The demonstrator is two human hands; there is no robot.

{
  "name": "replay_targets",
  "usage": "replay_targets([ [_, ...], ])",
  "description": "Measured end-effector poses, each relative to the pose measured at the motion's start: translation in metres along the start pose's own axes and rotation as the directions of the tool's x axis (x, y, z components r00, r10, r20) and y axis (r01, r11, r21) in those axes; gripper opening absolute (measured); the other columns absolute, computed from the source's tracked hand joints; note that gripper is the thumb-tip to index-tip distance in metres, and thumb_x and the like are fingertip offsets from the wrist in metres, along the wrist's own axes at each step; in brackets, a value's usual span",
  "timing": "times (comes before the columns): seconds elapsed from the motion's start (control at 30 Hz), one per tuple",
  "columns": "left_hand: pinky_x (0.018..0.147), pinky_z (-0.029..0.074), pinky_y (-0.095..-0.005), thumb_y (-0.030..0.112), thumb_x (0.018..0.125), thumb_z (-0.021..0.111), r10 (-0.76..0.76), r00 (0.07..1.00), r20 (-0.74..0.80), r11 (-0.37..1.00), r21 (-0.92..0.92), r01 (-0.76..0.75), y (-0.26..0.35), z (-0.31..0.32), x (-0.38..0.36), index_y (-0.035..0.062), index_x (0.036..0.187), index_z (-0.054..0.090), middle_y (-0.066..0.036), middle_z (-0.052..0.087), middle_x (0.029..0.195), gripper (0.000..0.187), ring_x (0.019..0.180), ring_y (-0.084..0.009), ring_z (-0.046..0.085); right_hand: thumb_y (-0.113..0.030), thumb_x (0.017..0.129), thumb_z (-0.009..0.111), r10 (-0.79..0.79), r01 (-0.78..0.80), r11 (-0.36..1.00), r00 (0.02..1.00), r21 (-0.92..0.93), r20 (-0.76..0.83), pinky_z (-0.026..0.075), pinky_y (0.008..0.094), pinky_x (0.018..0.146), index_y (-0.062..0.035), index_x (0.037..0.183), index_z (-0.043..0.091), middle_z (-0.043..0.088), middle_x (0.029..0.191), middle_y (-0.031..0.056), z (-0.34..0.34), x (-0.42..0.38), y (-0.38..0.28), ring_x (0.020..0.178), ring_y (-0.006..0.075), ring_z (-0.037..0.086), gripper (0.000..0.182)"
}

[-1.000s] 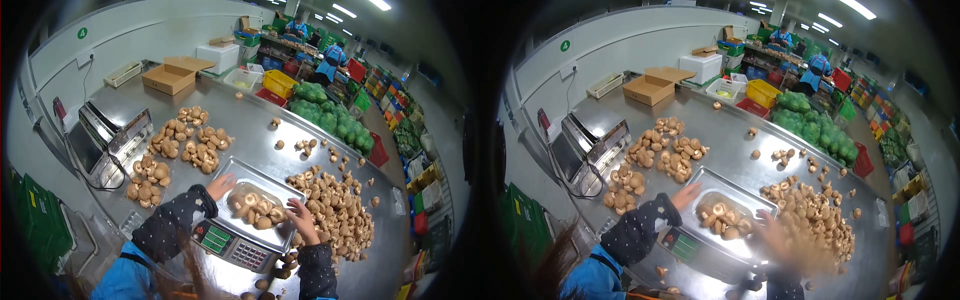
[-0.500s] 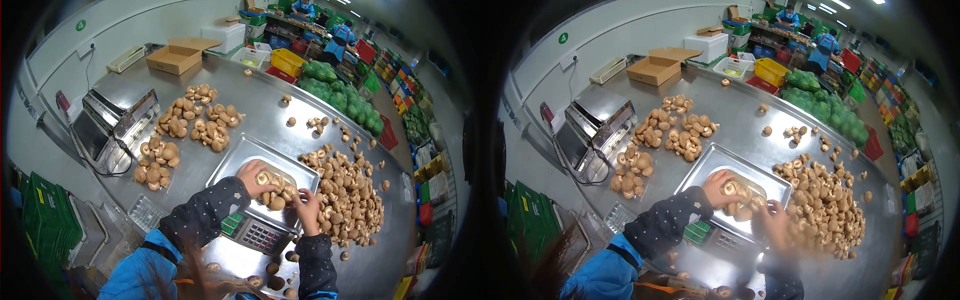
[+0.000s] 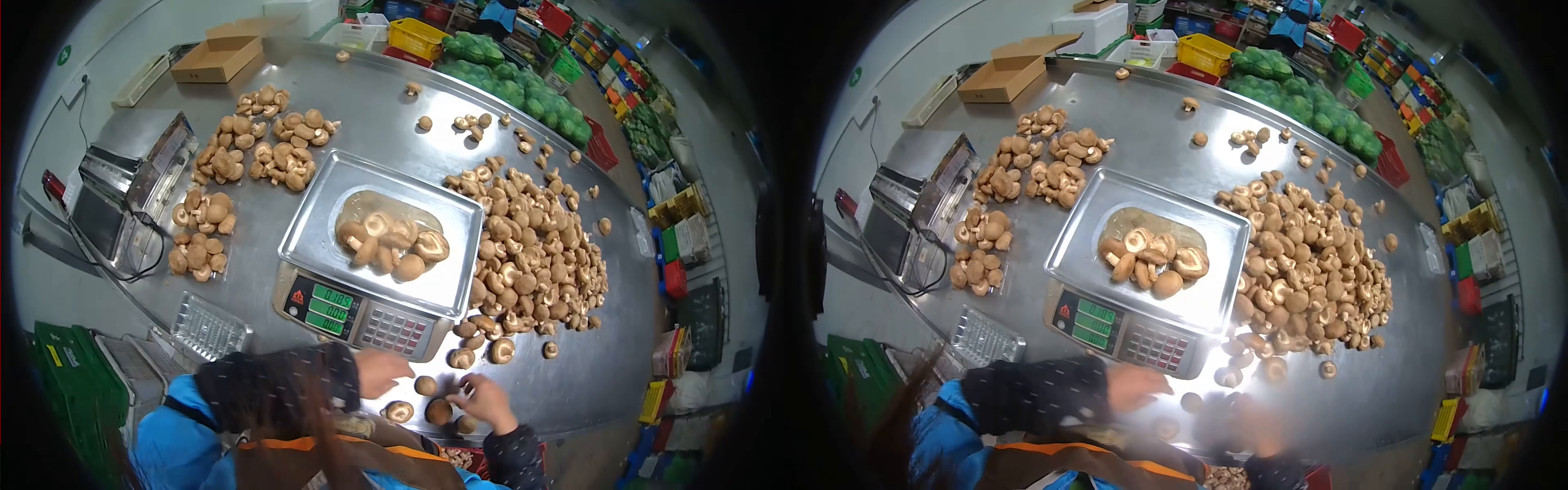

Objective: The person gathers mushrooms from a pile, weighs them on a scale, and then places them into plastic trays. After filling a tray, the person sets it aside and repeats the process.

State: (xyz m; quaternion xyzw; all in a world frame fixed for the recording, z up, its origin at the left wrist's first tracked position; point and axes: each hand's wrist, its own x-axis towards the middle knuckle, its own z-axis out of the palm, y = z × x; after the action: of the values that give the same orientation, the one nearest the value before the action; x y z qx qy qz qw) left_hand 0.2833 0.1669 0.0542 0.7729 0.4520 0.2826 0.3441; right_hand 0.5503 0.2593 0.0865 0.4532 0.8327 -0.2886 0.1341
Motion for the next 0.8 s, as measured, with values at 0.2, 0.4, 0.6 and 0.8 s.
replay_targets([
  [0.2,0.078,0.049,-0.0399,0.018,0.081,0.051,-0.212,0.867,0.451,0.922,0.386,0.025,0.002,0.086,0.065,0.0137,0.102,0.056,-0.005,0.055,0.105,0.022,0.099,-0.0234,0.055,-0.020,0.064,0.078,0.132,-0.019,0.970,0.881,0.244,-0.455,0.045,0.0417,0.082,-0.0077,0.111,0.053,0.048,0.108,0.0216,0.018,0.003,-0.028,0.098,0.0372,0.052,0.055],
  [0.4,0.081,0.048,-0.0383,0.010,0.074,0.059,0.105,0.994,0.027,0.974,-0.207,-0.097,-0.013,0.069,0.022,0.0114,0.110,0.056,-0.010,0.055,0.110,0.036,0.101,-0.0284,0.054,-0.007,0.064,0.072,-0.171,0.204,0.979,0.877,0.025,-0.448,0.045,0.0417,0.077,-0.0044,0.095,0.052,0.049,0.095,0.0167,0.030,0.049,0.006,0.090,0.0347,0.050,0.037],
  [0.6,0.085,0.046,-0.0366,0.002,0.071,0.064,-0.121,0.591,-0.798,0.963,0.050,0.266,0.011,-0.108,0.007,0.0066,0.109,0.057,-0.013,0.058,0.105,0.039,0.096,-0.0311,0.056,0.001,0.077,0.061,-0.345,0.569,0.601,0.818,0.561,-0.460,0.044,0.0264,0.085,-0.0022,0.112,0.048,0.053,0.105,0.0061,-0.074,0.096,-0.077,0.096,0.0145,0.054,0.038],
  [0.8,0.075,0.050,-0.0324,0.003,0.070,0.066,-0.444,0.397,-0.803,0.876,-0.298,0.378,-0.031,-0.140,-0.014,0.0097,0.111,0.057,-0.009,0.059,0.105,0.043,0.088,-0.0222,0.059,-0.002,0.074,0.067,-0.585,0.798,0.537,0.587,0.274,-0.560,0.045,0.0299,0.086,-0.0026,0.104,0.050,0.057,0.107,0.0104,-0.116,0.205,-0.211,0.098,0.0194,0.056,0.035],
])
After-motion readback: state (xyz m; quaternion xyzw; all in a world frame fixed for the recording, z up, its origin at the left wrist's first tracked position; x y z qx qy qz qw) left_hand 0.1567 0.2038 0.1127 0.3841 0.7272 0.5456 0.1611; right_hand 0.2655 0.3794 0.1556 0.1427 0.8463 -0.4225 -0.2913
